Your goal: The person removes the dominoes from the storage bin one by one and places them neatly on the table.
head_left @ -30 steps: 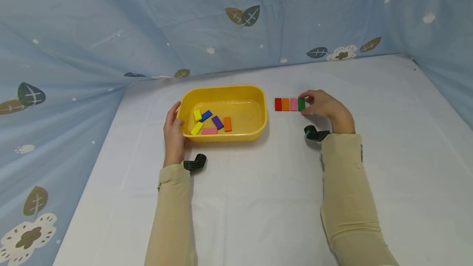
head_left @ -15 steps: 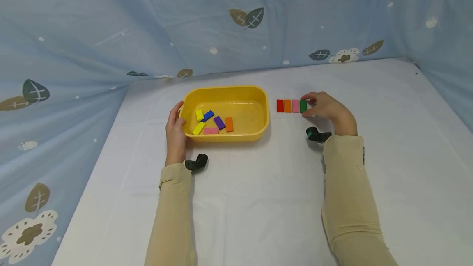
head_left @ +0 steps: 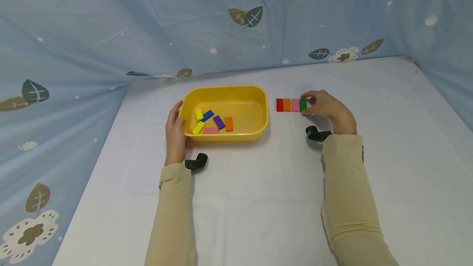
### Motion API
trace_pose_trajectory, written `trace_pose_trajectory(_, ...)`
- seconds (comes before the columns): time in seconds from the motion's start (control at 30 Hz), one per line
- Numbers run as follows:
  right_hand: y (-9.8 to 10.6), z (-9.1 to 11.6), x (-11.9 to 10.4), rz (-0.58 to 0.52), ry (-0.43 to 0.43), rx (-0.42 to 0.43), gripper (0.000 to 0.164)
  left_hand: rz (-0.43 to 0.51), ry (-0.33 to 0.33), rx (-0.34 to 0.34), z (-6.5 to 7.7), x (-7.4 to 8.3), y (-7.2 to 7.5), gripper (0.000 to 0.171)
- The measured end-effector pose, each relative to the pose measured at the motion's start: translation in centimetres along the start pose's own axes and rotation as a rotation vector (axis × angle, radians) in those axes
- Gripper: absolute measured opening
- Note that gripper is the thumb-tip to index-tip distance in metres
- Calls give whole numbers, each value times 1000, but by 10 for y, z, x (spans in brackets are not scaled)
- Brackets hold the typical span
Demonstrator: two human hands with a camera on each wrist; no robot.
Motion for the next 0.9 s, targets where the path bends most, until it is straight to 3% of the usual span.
trace_pose_trajectory(0.23,5,4,-2,-18,3,13,59,15,-3,-2,-1,0,0,51)
trace_pose_trajectory(0.47,14,5,-4,-147,6,359,45,7,5,3,-1,0,0,51)
trace_pose_trajectory(0.6,14,1,-12,-209,52,442,43,10,6,0,-1,1,0,51)
trace_pose_trajectory(0.67,12,-11,-10,-233,65,460,43,12,4,0,-1,0,0,51)
trace_pose_trajectory(0.83,2,-64,15,-197,125,540,44,15,1,-2,-1,-1,2,51)
trace_pose_trajectory(0.9,-1,-70,10,-188,151,549,43,15,-3,-2,-1,-1,2,51)
Point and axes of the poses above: each hand's wrist, its own z-axis away from the middle knuckle, its own y-axis out of the back of the hand, x = y × z, the point moved 4 cm from there along -z, towards the middle knuckle, and after that the axes turned 6 degrees about -x, right-handed, at the moved point
